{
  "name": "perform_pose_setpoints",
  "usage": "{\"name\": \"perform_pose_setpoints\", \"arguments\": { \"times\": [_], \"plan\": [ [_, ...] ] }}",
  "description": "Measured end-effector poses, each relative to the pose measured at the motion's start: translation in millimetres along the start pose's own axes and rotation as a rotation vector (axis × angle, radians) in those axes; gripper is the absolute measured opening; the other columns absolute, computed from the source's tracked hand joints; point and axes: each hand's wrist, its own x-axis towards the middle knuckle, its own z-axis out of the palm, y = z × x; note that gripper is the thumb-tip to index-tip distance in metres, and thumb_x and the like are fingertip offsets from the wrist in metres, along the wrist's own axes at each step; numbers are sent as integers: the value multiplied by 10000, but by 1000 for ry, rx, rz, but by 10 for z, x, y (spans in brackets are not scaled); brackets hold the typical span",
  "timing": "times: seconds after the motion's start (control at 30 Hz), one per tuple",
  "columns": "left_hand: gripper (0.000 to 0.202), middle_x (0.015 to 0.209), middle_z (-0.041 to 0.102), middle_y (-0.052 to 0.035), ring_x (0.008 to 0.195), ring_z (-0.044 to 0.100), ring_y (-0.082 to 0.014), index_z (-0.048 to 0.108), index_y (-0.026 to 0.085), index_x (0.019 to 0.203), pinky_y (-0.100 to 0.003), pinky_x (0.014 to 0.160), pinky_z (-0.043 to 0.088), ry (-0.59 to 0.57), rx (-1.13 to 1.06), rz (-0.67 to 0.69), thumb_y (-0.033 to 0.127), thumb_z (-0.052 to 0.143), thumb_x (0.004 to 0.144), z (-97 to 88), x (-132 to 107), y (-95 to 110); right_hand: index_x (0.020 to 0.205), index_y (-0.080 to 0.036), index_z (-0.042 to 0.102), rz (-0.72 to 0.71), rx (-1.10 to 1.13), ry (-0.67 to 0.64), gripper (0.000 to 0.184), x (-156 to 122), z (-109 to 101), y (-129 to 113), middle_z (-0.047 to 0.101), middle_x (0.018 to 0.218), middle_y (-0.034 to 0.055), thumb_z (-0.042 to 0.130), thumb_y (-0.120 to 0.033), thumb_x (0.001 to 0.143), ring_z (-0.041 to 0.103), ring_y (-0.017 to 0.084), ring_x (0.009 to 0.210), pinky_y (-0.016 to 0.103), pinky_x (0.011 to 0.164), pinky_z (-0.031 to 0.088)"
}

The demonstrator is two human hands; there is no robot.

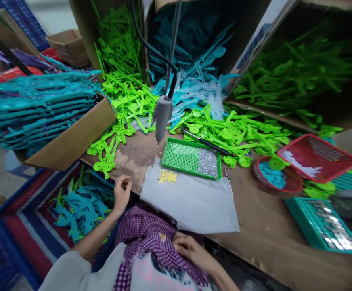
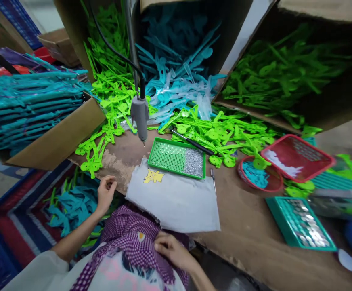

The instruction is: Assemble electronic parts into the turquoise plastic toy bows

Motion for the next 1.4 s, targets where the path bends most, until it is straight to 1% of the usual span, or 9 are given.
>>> {"name": "perform_pose_setpoints", "arguments": {
  "times": [0.17, 0.3, 0.5, 0.6, 0.7, 0.87, 1.03, 1.2, 1.4],
  "plan": [
    [388, 1017, 596, -67, 846, 598, -209, 646, 217, 1048, -410, 886, 502, -178, 88, -64, 240, 710, 666, -110, 152, 174, 776, -194, 720, 31, -74, -3, 492, -107, -183, -235, 610, 870, 58, 551, -653, 828, 568, 213, 855, 369, 840, 435],
    [409, 1126, 645, -93, 1128, 597, -302, 720, 248, 1008, -440, 1064, 420, -550, 34, 136, 207, 833, 617, -423, 643, 837, 1034, -260, 736, -57, 37, 202, 469, -199, -395, -673, 660, 907, 74, 500, -633, 873, 613, 222, 865, 372, 819, 464],
    [327, 1285, 544, -142, 1461, 249, -328, 586, -67, 1052, -551, 1188, 36, -75, -173, 495, -121, 610, 731, -501, 2661, 2071, 897, -221, 736, -126, 30, 463, 479, 188, -490, -994, 656, 788, 58, 584, -665, 800, 610, 213, 791, 359, 792, 474],
    [257, 1409, 373, -262, 1478, -20, -407, 429, -214, 1048, -650, 1110, 18, 75, -90, 484, -162, 413, 797, -419, 3563, 2263, 917, -218, 729, -127, 25, 440, 481, 250, -442, -960, 656, 763, 53, 558, -657, 821, 619, 213, 768, 353, 770, 485],
    [229, 1457, 252, -350, 1440, -138, -459, 388, -247, 1006, -659, 1097, 115, 138, -14, 319, -173, 397, 789, -380, 3991, 2221, 909, -213, 727, -109, 16, 497, 501, 202, -406, -876, 648, 733, 54, 549, -672, 817, 621, 218, 747, 350, 746, 493],
    [242, 1357, 415, -202, 1480, -55, -379, 483, -192, 943, -663, 1096, 82, 77, 227, 289, -34, 301, 957, -385, 4074, 2120, 890, -214, 733, -47, 66, 595, 549, 172, -442, -770, 649, 714, 56, 579, -723, 755, 629, 230, 744, 353, 738, 511],
    [202, 1390, 476, -65, 1270, 220, -75, 511, 48, 1161, -559, 1161, -46, 197, 705, 401, 29, 379, 1008, -441, 3991, 2205, 887, -203, 735, -46, 60, 580, 539, 235, -473, -829, 650, 709, 47, 594, -706, 755, 627, 214, 736, 333, 736, 506],
    [298, 1368, 470, -48, 1146, 198, -103, 425, 111, 1304, -527, 1139, 20, 225, 833, 397, 95, 301, 1033, -541, 3904, 2278, 901, -194, 736, -81, 27, 521, 545, 345, -430, -865, 643, 710, 44, 570, -698, 777, 615, 206, 728, 328, 726, 489],
    [282, 1372, 452, -141, 1249, 194, -142, 485, -29, 1202, -575, 1131, -2, 81, 1006, 437, 123, 302, 1051, -533, 3863, 2485, 912, -190, 731, -78, 32, 495, 540, 378, -359, -824, 647, 724, 46, 567, -689, 785, 613, 207, 739, 329, 734, 478]
  ]
}}
